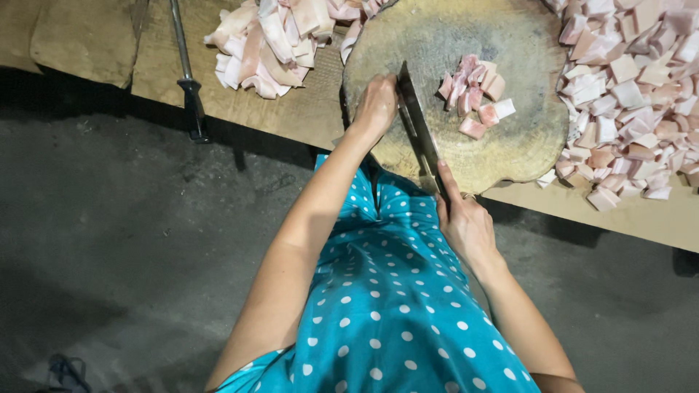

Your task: The person chops pieces of meat into small squares using a large cleaver on a wooden block. They pick up strips of meat from a pile, place them on the block, and cut them repeatedly.

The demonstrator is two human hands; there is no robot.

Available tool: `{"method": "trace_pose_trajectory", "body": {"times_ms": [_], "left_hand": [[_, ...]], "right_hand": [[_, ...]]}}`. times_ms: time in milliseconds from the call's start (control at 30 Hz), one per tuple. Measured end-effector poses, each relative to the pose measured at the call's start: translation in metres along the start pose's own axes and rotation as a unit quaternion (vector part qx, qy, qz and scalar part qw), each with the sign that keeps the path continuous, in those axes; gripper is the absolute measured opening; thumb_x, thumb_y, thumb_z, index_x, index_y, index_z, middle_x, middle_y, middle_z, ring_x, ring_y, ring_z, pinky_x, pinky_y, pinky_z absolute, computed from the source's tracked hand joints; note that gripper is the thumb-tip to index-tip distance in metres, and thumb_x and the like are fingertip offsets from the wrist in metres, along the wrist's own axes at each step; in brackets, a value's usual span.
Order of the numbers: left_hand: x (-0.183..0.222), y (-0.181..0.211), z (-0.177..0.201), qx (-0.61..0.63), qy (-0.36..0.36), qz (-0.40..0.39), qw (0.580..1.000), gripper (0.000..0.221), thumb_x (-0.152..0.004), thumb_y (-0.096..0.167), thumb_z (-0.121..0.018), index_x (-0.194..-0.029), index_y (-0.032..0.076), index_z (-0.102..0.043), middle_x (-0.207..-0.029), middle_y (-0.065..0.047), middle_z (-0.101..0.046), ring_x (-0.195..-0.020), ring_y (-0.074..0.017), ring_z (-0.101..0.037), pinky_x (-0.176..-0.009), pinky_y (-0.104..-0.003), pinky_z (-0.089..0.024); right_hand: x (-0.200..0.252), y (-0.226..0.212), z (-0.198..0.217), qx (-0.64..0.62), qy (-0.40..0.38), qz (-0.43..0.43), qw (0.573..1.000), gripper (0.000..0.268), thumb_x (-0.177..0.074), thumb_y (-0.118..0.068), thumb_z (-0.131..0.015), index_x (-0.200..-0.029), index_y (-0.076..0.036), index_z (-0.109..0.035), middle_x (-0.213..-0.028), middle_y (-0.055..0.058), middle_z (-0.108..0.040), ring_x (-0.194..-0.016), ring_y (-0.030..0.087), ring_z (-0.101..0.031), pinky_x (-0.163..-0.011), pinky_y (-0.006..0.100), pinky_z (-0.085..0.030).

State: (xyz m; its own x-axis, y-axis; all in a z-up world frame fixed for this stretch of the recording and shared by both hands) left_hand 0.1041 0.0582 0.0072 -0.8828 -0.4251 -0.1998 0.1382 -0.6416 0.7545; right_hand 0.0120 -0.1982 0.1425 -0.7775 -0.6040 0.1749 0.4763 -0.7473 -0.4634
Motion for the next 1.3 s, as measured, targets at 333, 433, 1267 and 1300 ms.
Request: {"method": "trace_pose_trajectory", "body": {"times_ms": [333, 433, 1267, 1300], "left_hand": [[-0.010, 0.010, 0.006, -0.012, -0.038, -0.002, 0.999, 0.009, -0.082, -0.005, -0.059, -0.089, -0.006, -0.064, -0.093, -0.034, -0.066, -0.091, -0.0525, -0.067, -0.078, -0.055, -0.054], [-0.009, 0.010, 0.009, 0.010, -0.058, 0.030, 0.998, 0.009, -0.084, -0.003, -0.059, -0.091, -0.006, -0.064, -0.091, -0.034, -0.065, -0.088, -0.0517, -0.067, -0.074, -0.054, -0.054], [-0.022, -0.001, -0.016, 0.251, -0.035, 0.037, 0.967, 0.059, -0.086, -0.012, -0.054, -0.141, 0.010, -0.056, -0.125, -0.010, -0.068, -0.078, -0.0185, -0.067, -0.073, -0.029, -0.061], [-0.030, -0.022, 0.003, 0.275, 0.006, 0.029, 0.961, 0.050, -0.092, -0.012, -0.052, -0.137, 0.009, -0.062, -0.117, -0.009, -0.072, -0.079, -0.0135, -0.067, -0.072, -0.027, -0.060]], "right_hand": [[-0.101, -0.015, -0.020, -0.020, -0.039, 0.054, 0.998, 0.084, -0.092, -0.013, -0.060, -0.165, -0.024, -0.018, -0.078, 0.031, -0.067, -0.074, 0.051, -0.066, -0.071, 0.061, -0.051], [-0.131, -0.018, -0.029, -0.026, -0.053, 0.030, 0.998, 0.079, -0.099, -0.017, -0.057, -0.166, -0.023, -0.017, -0.079, 0.031, -0.067, -0.075, 0.051, -0.066, -0.072, 0.061, -0.051], [-0.030, 0.029, 0.080, -0.138, 0.228, 0.063, 0.962, 0.067, -0.113, -0.011, -0.060, -0.170, -0.017, -0.025, -0.112, 0.029, -0.064, -0.087, 0.028, -0.061, -0.076, 0.040, -0.054], [-0.033, 0.050, 0.047, -0.306, 0.108, -0.098, 0.941, 0.069, -0.107, -0.010, -0.061, -0.170, -0.016, -0.033, -0.089, 0.031, -0.063, -0.063, 0.021, -0.052, -0.057, 0.038, -0.047]]}}
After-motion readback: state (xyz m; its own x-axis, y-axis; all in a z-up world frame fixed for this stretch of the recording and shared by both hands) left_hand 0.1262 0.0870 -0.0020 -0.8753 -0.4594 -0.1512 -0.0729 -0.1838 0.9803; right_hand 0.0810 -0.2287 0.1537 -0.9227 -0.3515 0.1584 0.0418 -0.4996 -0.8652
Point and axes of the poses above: each hand's wrist, its own x-axis away from the middle knuckle, its own z-axis out of the back of the hand, y = z × x, the point moved 10 cm from there along -x, towards the middle knuckle
